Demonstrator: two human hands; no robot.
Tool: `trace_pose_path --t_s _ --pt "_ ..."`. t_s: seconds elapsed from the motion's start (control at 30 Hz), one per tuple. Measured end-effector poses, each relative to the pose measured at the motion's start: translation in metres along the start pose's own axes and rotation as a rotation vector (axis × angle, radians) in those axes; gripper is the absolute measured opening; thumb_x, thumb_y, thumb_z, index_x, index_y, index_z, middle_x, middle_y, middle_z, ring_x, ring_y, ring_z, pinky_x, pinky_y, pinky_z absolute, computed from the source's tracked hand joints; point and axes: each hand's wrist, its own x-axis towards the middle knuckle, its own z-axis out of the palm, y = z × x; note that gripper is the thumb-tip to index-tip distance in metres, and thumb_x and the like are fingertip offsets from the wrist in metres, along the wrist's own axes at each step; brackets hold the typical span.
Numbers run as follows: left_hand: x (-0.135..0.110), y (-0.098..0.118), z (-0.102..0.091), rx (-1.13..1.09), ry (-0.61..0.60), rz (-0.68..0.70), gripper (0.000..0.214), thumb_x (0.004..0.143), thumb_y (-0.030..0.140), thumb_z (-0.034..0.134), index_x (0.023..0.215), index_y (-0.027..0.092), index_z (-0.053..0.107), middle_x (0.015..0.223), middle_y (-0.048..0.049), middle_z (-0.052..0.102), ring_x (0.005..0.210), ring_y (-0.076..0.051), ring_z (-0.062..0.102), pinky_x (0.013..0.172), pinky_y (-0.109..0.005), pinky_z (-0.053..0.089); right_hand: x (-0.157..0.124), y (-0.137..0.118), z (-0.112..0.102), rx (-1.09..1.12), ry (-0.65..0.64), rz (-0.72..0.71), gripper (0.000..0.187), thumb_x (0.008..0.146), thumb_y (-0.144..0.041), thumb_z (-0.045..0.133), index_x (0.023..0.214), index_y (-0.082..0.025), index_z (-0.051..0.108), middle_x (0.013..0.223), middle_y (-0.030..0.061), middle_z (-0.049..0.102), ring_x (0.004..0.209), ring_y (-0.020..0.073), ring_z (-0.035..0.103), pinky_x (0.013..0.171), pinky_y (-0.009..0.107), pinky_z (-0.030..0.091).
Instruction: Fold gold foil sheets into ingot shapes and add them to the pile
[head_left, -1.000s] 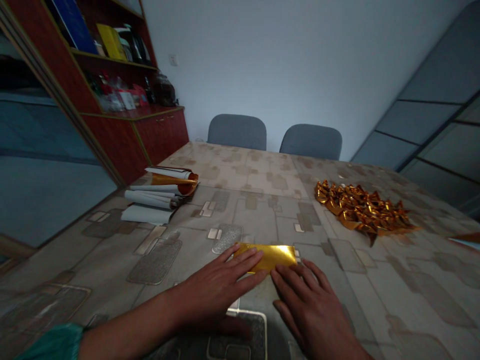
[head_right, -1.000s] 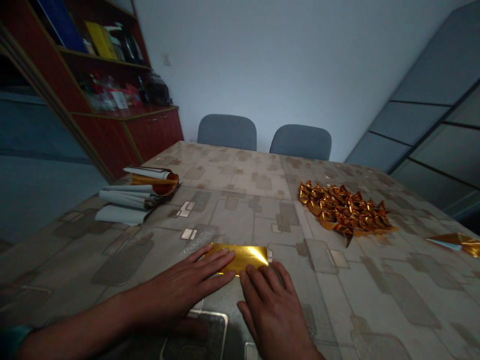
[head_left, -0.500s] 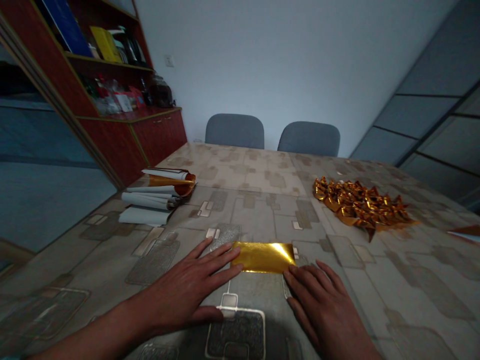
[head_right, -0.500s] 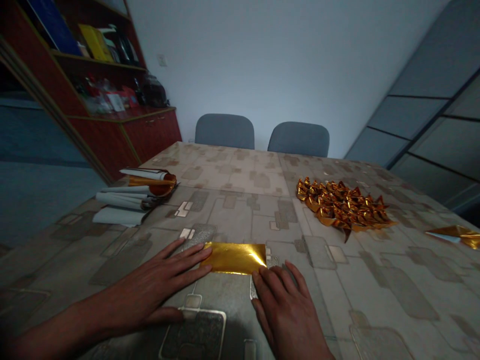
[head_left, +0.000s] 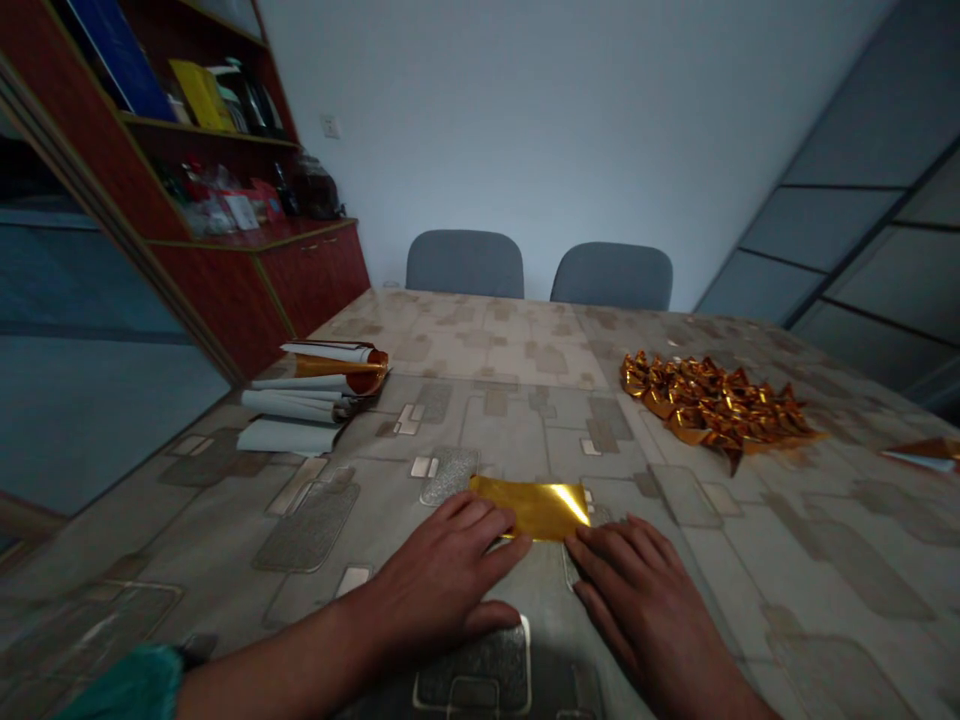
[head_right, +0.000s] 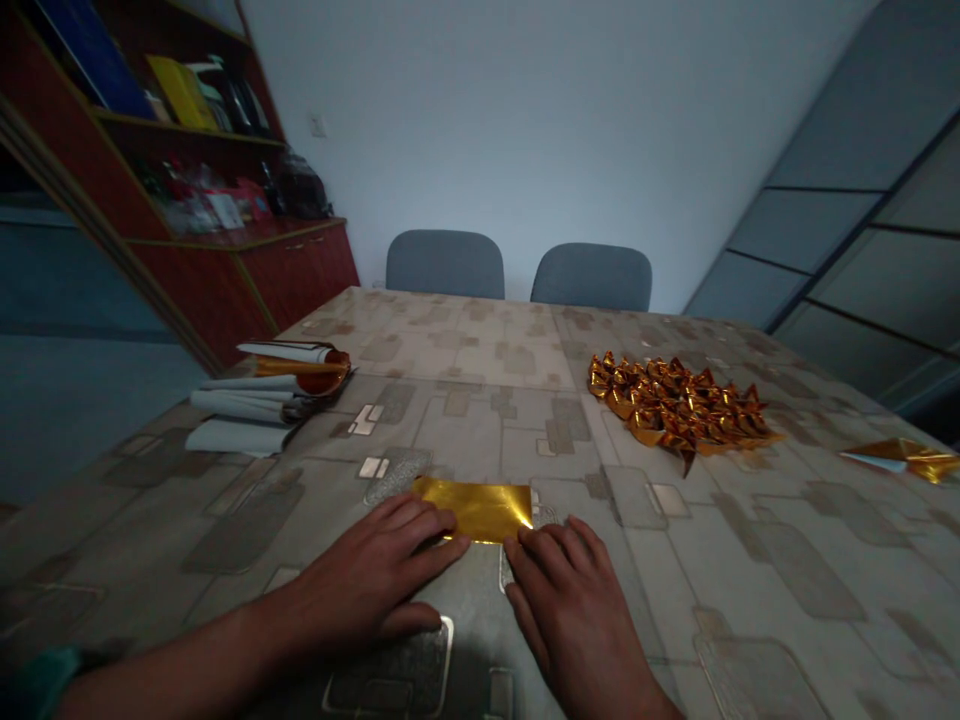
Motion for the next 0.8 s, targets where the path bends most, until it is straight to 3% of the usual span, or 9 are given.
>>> trace_pose_path --t_s 0.13,0.23,0.33,0.43,0.6,0.7,0.8 --pt "-0.020 -0.012 -0.008 0.041 0.021 -0.073 0.046 0.095 0.051 0.058 0.132 0.024 0.060 0.126 -0.0078 0.065 0.114 -0.027 0.057 0.105 -0.045 0.039 -0.003 0.001 0.002 0.013 0.023 0.011 0.028 0.105 -0.028 0.044 0.116 -0.020 0.069 0.103 0.0066 0.075 0.095 0.0267 0.067 0.098 0.052 0.045" --pt "-0.030 -0.019 -0.011 0.058 0.059 -0.052 0.037 0.098 0.041 0.056 0.131 0.024 0.060 0.127 -0.0064 0.066 0.116 -0.026 0.058 0.109 -0.046 0.034 -0.005 0.001 0.005 0.029 0.041 0.021 0.030 0.105 -0.024 0.041 0.115 -0.019 0.068 0.106 0.0069 0.075 0.096 0.0261 0.068 0.101 0.052 0.043" --pt "-0.031 -0.025 -0.012 0.084 0.090 -0.016 0.027 0.102 0.027 0.049 0.126 0.025 0.062 0.123 -0.0050 0.068 0.116 -0.023 0.059 0.113 -0.048 0.031 -0.005 0.004 0.004 0.041 0.045 0.015 0.027 0.104 -0.020 0.043 0.112 -0.019 0.069 0.108 0.0061 0.076 0.097 0.0247 0.068 0.104 0.051 0.041" --pt "-0.025 -0.027 -0.014 0.104 0.085 0.008 0.030 0.105 0.018 0.040 0.120 0.025 0.065 0.113 -0.0033 0.071 0.105 -0.019 0.063 0.108 -0.044 0.038 -0.003 0.009 -0.002 0.028 0.043 0.022 0.023 0.101 -0.018 0.048 0.102 -0.021 0.071 0.102 0.0034 0.077 0.092 0.0238 0.068 0.105 0.051 0.037" --pt "-0.016 -0.025 -0.014 0.159 0.088 0.027 0.029 0.106 0.022 0.039 0.113 0.023 0.067 0.097 -0.0037 0.069 0.091 -0.020 0.061 0.092 -0.039 0.047 -0.003 0.021 -0.015 -0.050 -0.032 -0.031 0.016 0.098 -0.019 0.056 0.103 -0.024 0.071 0.100 0.0007 0.077 0.092 0.0241 0.066 0.105 0.051 0.033" --pt "-0.015 -0.021 -0.011 0.188 0.063 0.041 0.026 0.104 0.026 0.044 0.123 0.025 0.062 0.097 -0.0042 0.065 0.093 -0.022 0.058 0.084 -0.036 0.048 0.003 0.015 -0.016 -0.031 0.031 0.027 0.020 0.100 -0.019 0.052 0.093 -0.022 0.070 0.090 0.0021 0.075 0.087 0.0250 0.063 0.100 0.050 0.038" --pt "-0.015 -0.019 -0.004 0.195 0.069 0.041 0.031 0.103 0.028 0.049 0.132 0.030 0.057 0.099 -0.0044 0.061 0.095 -0.024 0.056 0.083 -0.036 0.048 0.016 -0.005 -0.008 0.022 0.008 0.016 0.020 0.098 -0.018 0.054 0.112 -0.019 0.068 0.094 0.0057 0.073 0.088 0.0271 0.060 0.083 0.042 0.045"
